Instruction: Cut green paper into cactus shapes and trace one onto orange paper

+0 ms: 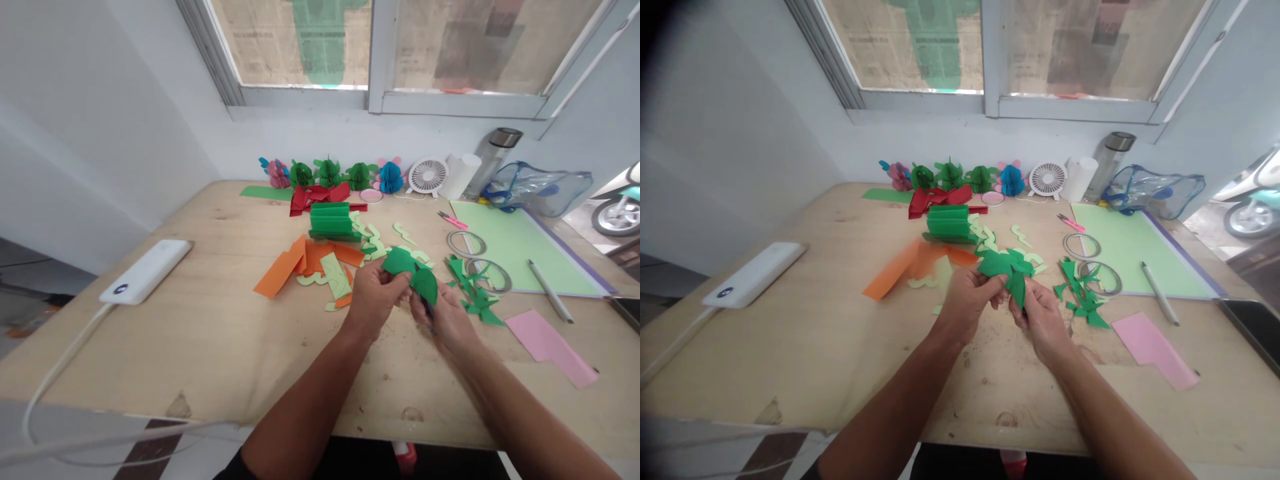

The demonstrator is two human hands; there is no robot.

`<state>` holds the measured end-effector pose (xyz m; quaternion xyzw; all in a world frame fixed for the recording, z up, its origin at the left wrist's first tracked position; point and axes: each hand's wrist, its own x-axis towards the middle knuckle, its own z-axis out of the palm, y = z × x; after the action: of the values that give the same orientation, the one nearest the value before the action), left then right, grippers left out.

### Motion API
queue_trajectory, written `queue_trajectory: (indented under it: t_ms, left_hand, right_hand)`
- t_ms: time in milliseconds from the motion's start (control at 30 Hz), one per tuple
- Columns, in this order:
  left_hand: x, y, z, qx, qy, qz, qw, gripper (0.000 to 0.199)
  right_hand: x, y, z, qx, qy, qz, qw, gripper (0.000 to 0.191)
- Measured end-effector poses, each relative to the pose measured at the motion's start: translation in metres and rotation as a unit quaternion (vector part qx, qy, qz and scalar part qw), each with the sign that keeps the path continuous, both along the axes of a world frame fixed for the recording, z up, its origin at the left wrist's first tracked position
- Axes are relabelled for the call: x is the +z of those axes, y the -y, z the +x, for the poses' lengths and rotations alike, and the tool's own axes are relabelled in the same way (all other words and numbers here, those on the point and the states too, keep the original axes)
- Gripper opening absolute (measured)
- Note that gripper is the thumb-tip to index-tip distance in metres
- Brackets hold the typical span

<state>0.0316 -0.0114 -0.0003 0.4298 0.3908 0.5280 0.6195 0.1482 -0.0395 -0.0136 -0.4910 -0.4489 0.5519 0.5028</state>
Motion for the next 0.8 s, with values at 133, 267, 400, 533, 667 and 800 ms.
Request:
queue_trajectory:
  t_ms: [133, 267, 400, 533, 667, 800]
  left_hand:
    - [0.001, 0.000, -0.001, -0.007, 0.006, -0.009, 1.000, 0.014]
    - [0.002, -0.001, -0.002, -0.018, 0.003, -0.014, 1.000, 0.015]
    - [0.002, -0.002, -0.004, -0.028, 0.005, -0.018, 0.999, 0.015]
    - [0.004, -0.002, -0.007, -0.036, -0.001, -0.019, 0.999, 0.014]
    - [0.006, -0.003, -0.009, -0.044, -0.009, -0.015, 0.999, 0.013]
    - [0.006, -0.003, -0.011, -0.051, -0.014, -0.013, 0.998, 0.013]
  right_hand:
    - [-0.001, 0.000, 0.000, 0.003, -0.017, -0.010, 1.000, 0.046]
    - [0.000, 0.000, 0.001, 0.015, -0.018, -0.007, 1.000, 0.047]
    - [0.003, 0.000, 0.001, 0.020, 0.002, 0.001, 1.000, 0.051]
    - [0.005, 0.000, 0.001, 0.015, 0.018, -0.003, 1.000, 0.052]
    - [0.007, 0.000, 0.002, 0.013, 0.028, -0.005, 1.000, 0.049]
    - [0.008, 0.000, 0.002, 0.010, 0.035, -0.005, 0.999, 0.048]
